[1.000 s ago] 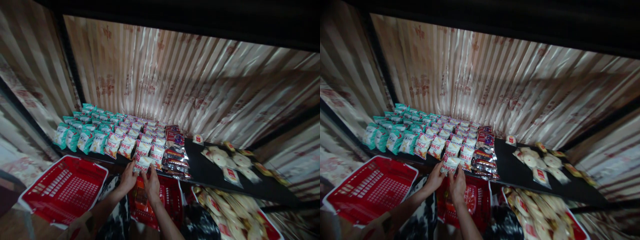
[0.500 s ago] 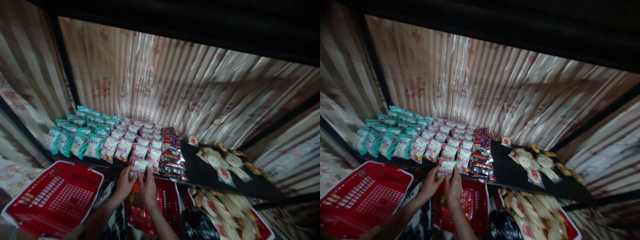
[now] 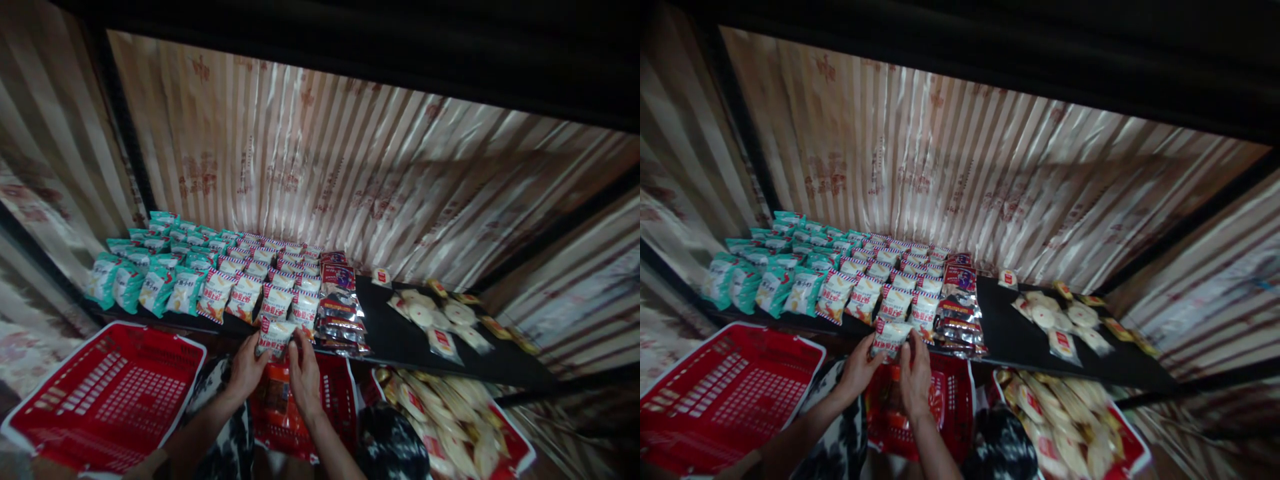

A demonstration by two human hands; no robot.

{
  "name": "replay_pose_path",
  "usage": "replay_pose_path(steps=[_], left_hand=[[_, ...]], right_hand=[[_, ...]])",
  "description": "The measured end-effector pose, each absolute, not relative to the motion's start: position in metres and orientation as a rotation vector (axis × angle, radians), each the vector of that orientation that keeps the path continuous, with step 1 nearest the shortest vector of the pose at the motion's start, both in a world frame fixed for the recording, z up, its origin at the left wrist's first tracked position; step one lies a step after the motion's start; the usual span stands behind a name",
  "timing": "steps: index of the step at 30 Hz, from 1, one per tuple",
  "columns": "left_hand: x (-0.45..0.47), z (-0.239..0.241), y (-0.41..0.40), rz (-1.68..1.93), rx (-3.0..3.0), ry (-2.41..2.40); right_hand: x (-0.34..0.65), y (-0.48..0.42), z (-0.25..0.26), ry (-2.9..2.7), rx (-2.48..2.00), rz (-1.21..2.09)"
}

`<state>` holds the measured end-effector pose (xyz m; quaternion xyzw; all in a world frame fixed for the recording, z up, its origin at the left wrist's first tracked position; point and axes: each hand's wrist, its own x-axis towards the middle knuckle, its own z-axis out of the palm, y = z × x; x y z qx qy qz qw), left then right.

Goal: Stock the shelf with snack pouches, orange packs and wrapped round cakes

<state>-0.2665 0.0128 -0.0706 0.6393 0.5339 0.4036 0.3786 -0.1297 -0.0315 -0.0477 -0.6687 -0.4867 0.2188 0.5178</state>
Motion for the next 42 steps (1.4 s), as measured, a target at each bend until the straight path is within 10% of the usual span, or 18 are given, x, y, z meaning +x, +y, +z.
replay_pose_path(steps=[42], left_hand=[[-0.328, -0.067, 0.069, 1.102, 1.575, 1.509]], right_hand=[[-0.194, 0.025, -0.057, -1.547, -1.512, 0.441]])
